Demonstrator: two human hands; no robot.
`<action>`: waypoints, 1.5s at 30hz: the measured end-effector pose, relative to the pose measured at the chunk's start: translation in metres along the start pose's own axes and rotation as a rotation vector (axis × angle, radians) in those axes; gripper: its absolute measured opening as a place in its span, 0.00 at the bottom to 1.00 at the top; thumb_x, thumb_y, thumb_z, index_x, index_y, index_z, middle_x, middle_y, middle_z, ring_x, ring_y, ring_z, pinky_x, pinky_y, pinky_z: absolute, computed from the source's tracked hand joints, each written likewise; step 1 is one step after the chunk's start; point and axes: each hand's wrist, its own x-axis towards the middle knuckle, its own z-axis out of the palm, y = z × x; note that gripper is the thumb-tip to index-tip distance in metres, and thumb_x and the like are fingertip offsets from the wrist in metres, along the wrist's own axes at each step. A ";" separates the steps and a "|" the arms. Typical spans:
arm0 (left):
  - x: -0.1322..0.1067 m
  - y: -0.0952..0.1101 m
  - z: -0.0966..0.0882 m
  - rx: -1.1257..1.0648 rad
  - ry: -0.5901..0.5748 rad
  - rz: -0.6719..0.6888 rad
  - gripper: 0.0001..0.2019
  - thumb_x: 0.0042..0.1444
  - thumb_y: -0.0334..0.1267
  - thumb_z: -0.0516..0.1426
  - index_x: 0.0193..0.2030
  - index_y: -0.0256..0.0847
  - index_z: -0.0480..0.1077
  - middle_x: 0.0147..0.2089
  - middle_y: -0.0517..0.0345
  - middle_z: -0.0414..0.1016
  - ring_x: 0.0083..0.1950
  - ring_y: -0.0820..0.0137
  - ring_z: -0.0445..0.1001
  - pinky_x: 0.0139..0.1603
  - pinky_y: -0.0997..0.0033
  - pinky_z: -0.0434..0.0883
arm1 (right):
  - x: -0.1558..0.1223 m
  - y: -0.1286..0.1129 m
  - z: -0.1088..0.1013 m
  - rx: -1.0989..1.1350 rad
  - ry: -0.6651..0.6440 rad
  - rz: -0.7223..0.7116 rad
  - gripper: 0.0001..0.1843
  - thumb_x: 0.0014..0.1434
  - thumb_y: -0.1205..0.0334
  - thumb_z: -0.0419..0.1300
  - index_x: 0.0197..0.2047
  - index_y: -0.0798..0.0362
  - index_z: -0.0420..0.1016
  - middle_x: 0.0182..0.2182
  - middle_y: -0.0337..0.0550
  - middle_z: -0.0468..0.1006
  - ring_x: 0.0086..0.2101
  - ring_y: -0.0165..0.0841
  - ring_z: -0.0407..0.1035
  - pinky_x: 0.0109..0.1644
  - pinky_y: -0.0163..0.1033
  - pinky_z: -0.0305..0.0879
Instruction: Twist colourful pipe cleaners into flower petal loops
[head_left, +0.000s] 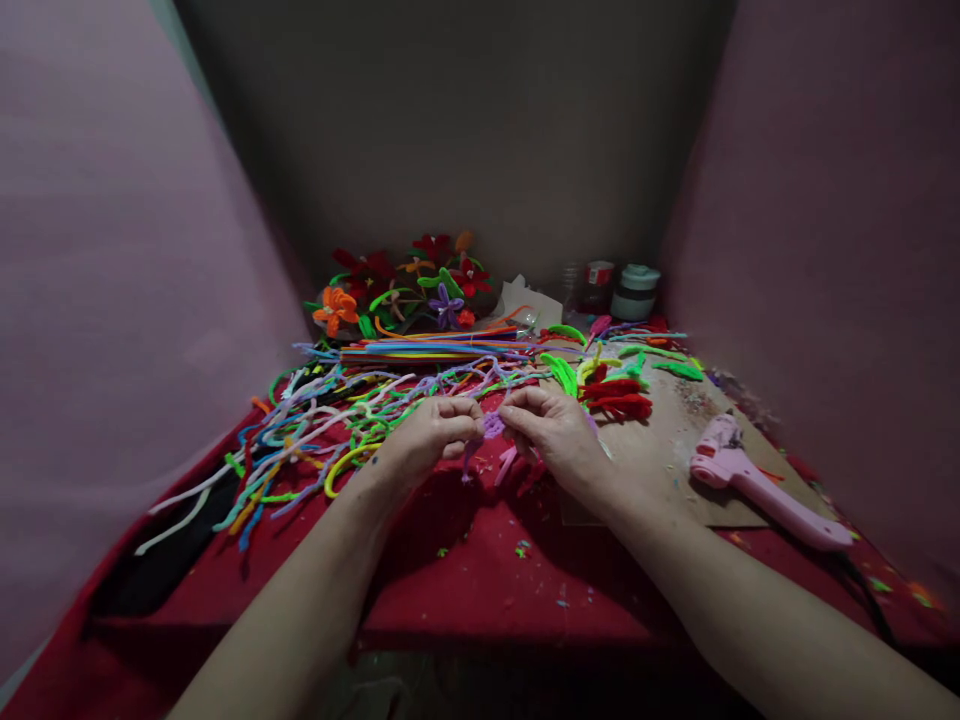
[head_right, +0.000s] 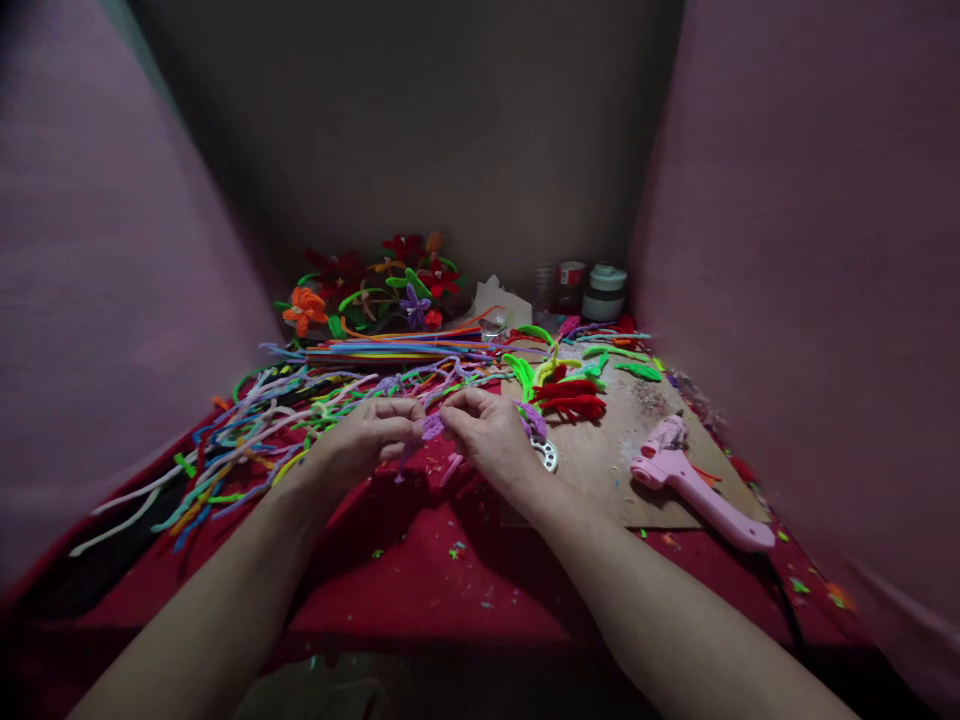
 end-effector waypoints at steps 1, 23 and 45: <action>0.000 0.001 0.000 0.017 0.002 0.014 0.03 0.43 0.32 0.55 0.24 0.36 0.64 0.20 0.66 0.61 0.22 0.81 0.56 0.23 0.80 0.54 | 0.000 0.000 0.000 -0.009 0.006 0.016 0.07 0.50 0.60 0.57 0.26 0.55 0.67 0.14 0.31 0.64 0.13 0.22 0.54 0.15 0.29 0.48; 0.001 0.004 -0.006 0.014 0.070 0.146 0.13 0.42 0.34 0.61 0.37 0.35 0.69 0.24 0.64 0.66 0.23 0.80 0.61 0.25 0.79 0.58 | 0.007 -0.001 -0.011 0.190 -0.032 0.367 0.07 0.45 0.66 0.60 0.22 0.57 0.65 0.15 0.38 0.71 0.12 0.23 0.61 0.11 0.27 0.54; 0.004 0.005 -0.006 0.554 0.088 0.293 0.09 0.49 0.41 0.56 0.26 0.37 0.70 0.27 0.60 0.66 0.31 0.72 0.64 0.34 0.73 0.62 | 0.008 -0.001 -0.014 0.090 -0.080 0.236 0.07 0.44 0.65 0.62 0.19 0.58 0.69 0.14 0.39 0.69 0.13 0.24 0.61 0.14 0.30 0.61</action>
